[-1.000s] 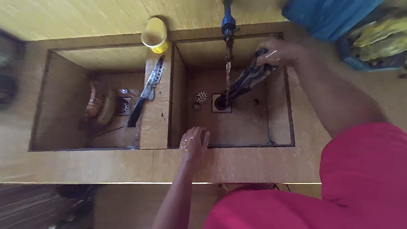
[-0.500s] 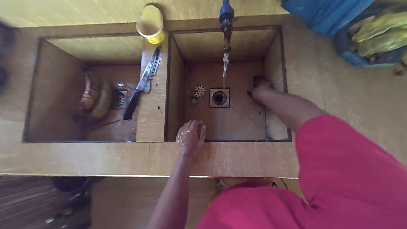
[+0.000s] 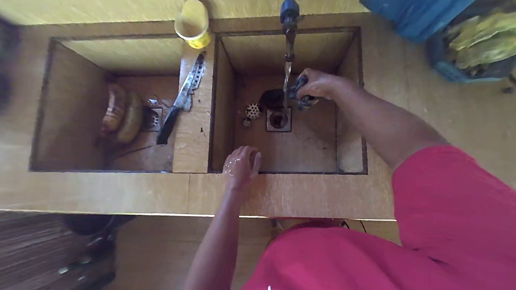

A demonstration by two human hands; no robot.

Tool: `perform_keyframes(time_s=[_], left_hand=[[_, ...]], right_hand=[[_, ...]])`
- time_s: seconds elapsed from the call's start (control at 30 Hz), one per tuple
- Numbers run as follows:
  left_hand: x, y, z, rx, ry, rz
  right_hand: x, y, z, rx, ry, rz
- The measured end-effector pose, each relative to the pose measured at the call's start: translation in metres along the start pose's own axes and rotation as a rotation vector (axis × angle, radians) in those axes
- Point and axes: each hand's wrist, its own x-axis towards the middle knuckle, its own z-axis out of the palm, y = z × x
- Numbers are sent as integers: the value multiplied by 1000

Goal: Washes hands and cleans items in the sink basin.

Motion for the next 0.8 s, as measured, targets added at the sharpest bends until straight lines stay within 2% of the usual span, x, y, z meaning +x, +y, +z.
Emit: perform_keyframes(time_s=[0.2,0.27,0.37,0.43,0.53,0.63,0.7,0.8], left_hand=[[-2,-2,1,-12,38,33],[-1,-1,0,-20,40,28],[-1,0,1,-11,39,15],[-1,0,0,4,26,5],[0,6,-3,9,3,-24],[-1,5,-3,23,9,-24],[0,3,-2,33,4,-19],[1,1,-2,26,11,-9]], right_hand=[[-65,-19,-54,-152,32,-291],[-93,-22,-67,-165,35,-314],[-116,-12,-71,-242,-58,-236],[-112,3,-52,-469,-216,-117],[-95,38,10,-984,-525,55],[-86,78,75,-1313,-713,107],[-71,100,101,-1339,-737,76],[-33,108,115,-1069,-644,31]])
